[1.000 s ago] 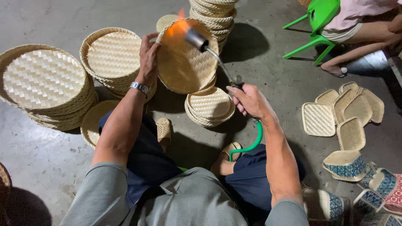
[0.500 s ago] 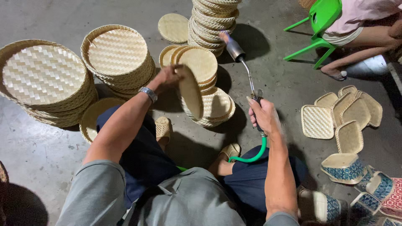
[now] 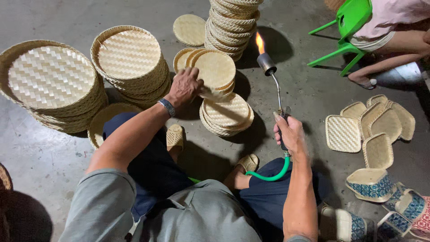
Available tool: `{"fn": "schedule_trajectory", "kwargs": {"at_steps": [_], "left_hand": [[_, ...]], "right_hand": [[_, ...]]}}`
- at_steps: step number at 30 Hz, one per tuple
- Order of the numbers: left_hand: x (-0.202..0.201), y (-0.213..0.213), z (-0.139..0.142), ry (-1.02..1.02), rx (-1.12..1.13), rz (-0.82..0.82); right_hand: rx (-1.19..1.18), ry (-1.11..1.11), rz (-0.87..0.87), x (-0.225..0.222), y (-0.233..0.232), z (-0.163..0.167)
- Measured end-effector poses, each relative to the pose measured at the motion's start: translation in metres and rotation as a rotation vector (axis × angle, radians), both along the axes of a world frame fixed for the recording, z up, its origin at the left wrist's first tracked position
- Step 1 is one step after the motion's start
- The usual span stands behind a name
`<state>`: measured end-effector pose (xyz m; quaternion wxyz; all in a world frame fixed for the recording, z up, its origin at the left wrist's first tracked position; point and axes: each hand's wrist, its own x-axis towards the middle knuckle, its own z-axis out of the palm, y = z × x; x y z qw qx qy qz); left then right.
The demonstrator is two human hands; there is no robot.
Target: The person uses a handheld blowtorch to apply heat to the surface of woven baskets. They pick up baskets from a stack, rotate them to expose different areas to the flame, and then place them back down. The process is repeated for multiple baskets.
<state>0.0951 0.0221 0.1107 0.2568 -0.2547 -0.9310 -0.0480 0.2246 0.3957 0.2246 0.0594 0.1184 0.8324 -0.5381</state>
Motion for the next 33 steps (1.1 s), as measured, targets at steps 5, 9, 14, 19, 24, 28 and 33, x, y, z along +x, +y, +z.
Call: {"fn": "schedule_trajectory", "kwargs": {"at_steps": [5, 9, 14, 19, 24, 28, 33], "left_hand": [[-0.014, -0.007, 0.008, -0.273, 0.752, 0.011], [-0.035, -0.016, -0.004, -0.392, 0.973, 0.25], [-0.045, -0.031, -0.019, -0.548, 1.645, -0.112], [-0.05, -0.041, -0.024, -0.569, 1.741, -0.101], [-0.053, -0.049, -0.01, -0.64, 1.876, -0.175], [-0.046, -0.061, 0.008, -0.611, 1.851, -0.284], [-0.045, -0.058, 0.016, -0.682, 1.914, -0.295]], "right_hand": [[0.033, -0.035, 0.015, 0.002, -0.01, -0.004], [0.097, -0.099, 0.144, 0.001, -0.042, -0.006], [0.107, -0.055, 0.33, -0.003, -0.073, 0.003], [0.041, 0.026, 0.287, -0.01, -0.082, 0.013], [-0.01, -0.029, 0.25, -0.009, -0.07, 0.015], [0.028, -0.017, 0.091, -0.017, -0.059, 0.018], [0.031, 0.0, 0.198, -0.009, -0.06, 0.018]]}}
